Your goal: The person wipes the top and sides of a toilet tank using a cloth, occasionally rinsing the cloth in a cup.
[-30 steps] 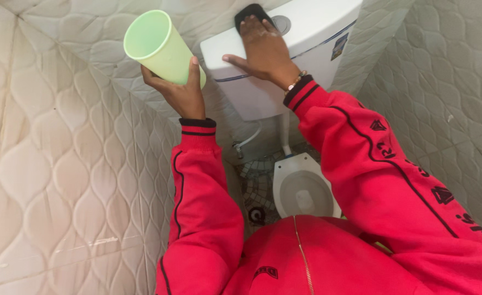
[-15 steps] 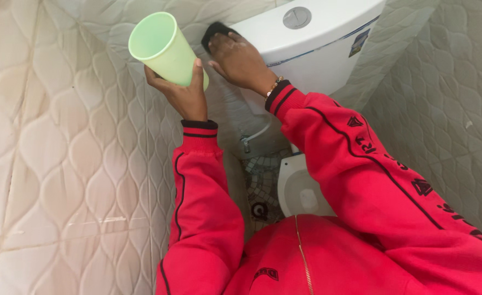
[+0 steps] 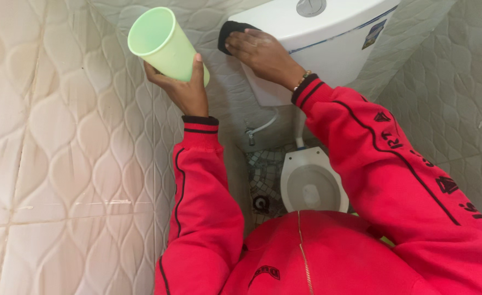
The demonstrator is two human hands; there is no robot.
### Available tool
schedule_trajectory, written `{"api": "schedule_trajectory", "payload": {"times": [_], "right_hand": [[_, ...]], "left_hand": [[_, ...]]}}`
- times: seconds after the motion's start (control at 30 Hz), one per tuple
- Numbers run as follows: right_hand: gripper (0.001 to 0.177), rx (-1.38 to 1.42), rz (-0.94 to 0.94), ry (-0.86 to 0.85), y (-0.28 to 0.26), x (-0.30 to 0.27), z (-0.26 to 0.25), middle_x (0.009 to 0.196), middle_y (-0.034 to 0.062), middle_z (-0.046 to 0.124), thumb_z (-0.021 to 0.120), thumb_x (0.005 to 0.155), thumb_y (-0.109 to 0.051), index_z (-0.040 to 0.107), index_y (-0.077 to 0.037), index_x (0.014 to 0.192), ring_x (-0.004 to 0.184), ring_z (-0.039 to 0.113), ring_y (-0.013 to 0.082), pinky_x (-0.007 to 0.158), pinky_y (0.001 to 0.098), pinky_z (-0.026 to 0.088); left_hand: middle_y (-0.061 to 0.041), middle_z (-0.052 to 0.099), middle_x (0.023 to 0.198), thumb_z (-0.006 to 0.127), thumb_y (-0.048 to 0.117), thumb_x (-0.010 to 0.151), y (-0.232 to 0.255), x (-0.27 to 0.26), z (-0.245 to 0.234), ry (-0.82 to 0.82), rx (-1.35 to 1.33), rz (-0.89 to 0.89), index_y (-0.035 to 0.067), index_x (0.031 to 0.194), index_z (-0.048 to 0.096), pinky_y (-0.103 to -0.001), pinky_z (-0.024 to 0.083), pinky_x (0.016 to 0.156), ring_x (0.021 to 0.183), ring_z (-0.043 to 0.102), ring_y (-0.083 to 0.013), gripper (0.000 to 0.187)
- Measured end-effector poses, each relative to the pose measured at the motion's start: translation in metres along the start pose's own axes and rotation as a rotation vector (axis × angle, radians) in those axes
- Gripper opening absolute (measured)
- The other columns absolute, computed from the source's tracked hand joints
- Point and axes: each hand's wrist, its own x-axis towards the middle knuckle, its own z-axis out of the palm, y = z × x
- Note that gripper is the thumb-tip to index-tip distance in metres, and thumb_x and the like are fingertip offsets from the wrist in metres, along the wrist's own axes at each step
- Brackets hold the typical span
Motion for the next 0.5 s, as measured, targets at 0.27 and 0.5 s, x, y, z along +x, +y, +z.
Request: {"api": "schedule_trajectory", "payload": {"times": [0.27,0.5], "right_hand": [[0.045,-0.049,0.106,0.004,0.018,-0.058,-0.005,0.146,0.006,0.065,0.06,0.099,0.002,0.065,-0.009,0.142,0.14,0.058,0.0226,0.12,0.0434,0.042],[0.045,-0.024,0.278,0.067,0.045,-0.098,-0.03,0.145,0.0112,0.065,0.069,0.104,-0.014,0.062,-0.006,0.147,0.138,0.057,0.0294,0.117,0.0524,0.037]], "left_hand": [[-0.021,0.034,0.155,0.09,0.019,0.087,0.007,-0.008,0.013,-0.023,-0.058,-0.023,0.0,0.155,0.02,-0.048,0.039,0.123,0.146,0.043,-0.0366,0.099],[-0.021,0.033,0.154,0.09,0.021,0.087,0.014,-0.015,0.025,-0.064,-0.088,-0.066,0.0,0.154,0.019,-0.048,0.039,0.122,0.146,0.042,-0.0369,0.1]]}}
